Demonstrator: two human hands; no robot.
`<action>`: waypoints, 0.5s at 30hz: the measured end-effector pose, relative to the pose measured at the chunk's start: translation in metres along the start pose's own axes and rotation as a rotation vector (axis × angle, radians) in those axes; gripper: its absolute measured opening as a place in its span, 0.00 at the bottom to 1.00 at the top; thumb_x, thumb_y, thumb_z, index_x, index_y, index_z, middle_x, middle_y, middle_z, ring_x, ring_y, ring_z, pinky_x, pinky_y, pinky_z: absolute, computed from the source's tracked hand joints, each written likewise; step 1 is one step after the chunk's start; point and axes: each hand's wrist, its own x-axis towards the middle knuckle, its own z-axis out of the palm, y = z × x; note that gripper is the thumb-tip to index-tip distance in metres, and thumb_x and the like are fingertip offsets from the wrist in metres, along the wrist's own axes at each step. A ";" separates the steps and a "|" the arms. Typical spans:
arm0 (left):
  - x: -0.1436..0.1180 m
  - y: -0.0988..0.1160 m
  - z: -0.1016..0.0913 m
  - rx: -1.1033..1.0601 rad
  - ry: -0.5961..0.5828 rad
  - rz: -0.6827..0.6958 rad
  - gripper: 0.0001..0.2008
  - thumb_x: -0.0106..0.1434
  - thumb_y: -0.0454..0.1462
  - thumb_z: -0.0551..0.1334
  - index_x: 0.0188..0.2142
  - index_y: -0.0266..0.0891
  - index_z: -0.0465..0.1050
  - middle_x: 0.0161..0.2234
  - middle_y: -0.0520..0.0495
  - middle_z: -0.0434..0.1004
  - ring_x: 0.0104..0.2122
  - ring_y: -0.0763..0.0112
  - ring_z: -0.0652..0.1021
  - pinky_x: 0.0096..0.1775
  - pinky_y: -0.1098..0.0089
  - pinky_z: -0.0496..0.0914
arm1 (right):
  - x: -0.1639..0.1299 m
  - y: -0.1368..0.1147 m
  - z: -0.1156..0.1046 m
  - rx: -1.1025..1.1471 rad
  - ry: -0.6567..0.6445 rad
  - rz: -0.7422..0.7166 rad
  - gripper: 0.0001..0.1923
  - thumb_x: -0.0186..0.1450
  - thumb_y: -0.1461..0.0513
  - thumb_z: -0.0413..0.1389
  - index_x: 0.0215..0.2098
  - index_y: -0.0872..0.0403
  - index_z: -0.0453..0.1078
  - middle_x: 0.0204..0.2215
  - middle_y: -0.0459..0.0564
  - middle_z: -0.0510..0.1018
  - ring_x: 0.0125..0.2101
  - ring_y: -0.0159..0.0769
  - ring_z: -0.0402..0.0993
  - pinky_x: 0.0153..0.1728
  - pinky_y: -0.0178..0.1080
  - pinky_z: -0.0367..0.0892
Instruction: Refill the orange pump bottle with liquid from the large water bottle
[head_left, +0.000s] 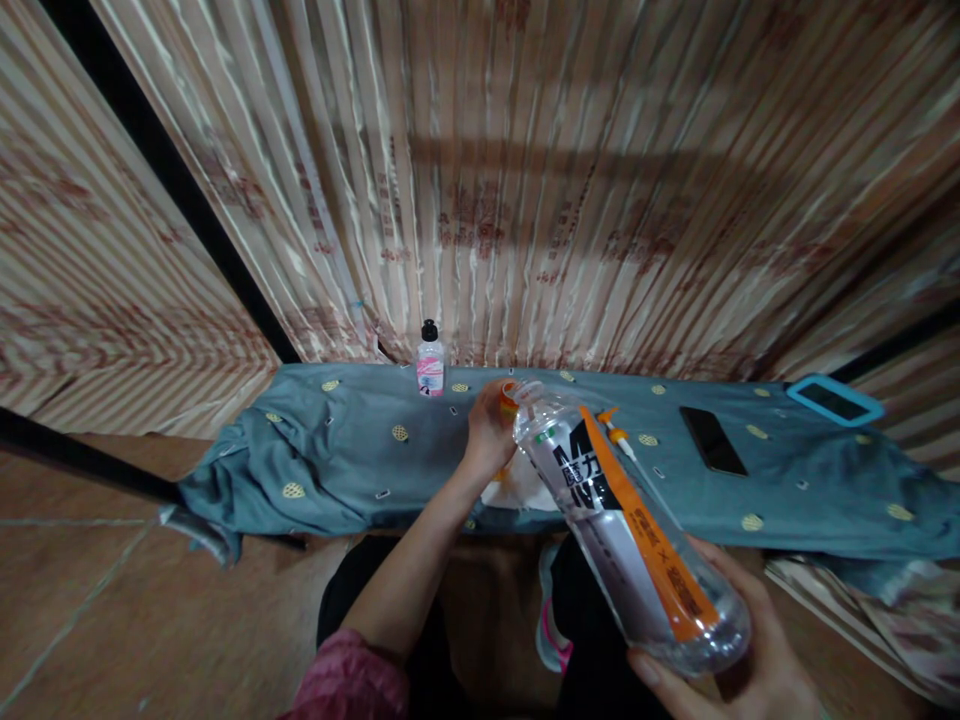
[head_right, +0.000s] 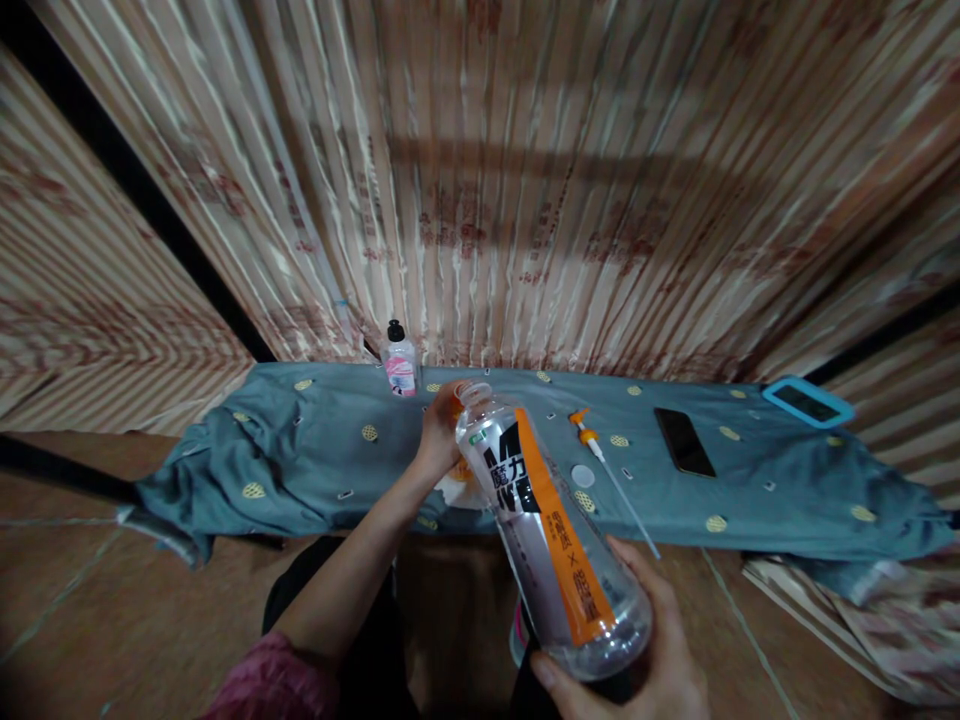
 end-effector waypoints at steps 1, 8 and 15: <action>0.000 0.000 0.001 0.002 0.006 0.001 0.11 0.62 0.41 0.68 0.42 0.39 0.76 0.43 0.42 0.82 0.44 0.58 0.82 0.48 0.58 0.76 | -0.001 -0.002 0.001 0.009 0.004 0.006 0.46 0.49 0.42 0.67 0.61 0.44 0.60 0.58 0.54 0.73 0.58 0.60 0.71 0.60 0.59 0.63; 0.001 -0.002 0.001 0.002 0.010 0.019 0.11 0.62 0.43 0.68 0.40 0.40 0.76 0.41 0.43 0.83 0.42 0.58 0.82 0.46 0.59 0.76 | -0.003 -0.015 0.004 0.035 0.012 0.025 0.46 0.48 0.42 0.67 0.61 0.46 0.61 0.57 0.55 0.73 0.57 0.61 0.71 0.60 0.60 0.61; 0.001 -0.002 0.001 -0.006 0.006 0.043 0.13 0.63 0.45 0.67 0.41 0.40 0.76 0.42 0.42 0.83 0.44 0.58 0.82 0.47 0.59 0.76 | -0.003 -0.015 0.002 0.031 -0.005 0.024 0.45 0.49 0.42 0.67 0.60 0.44 0.60 0.58 0.54 0.72 0.57 0.60 0.70 0.61 0.61 0.61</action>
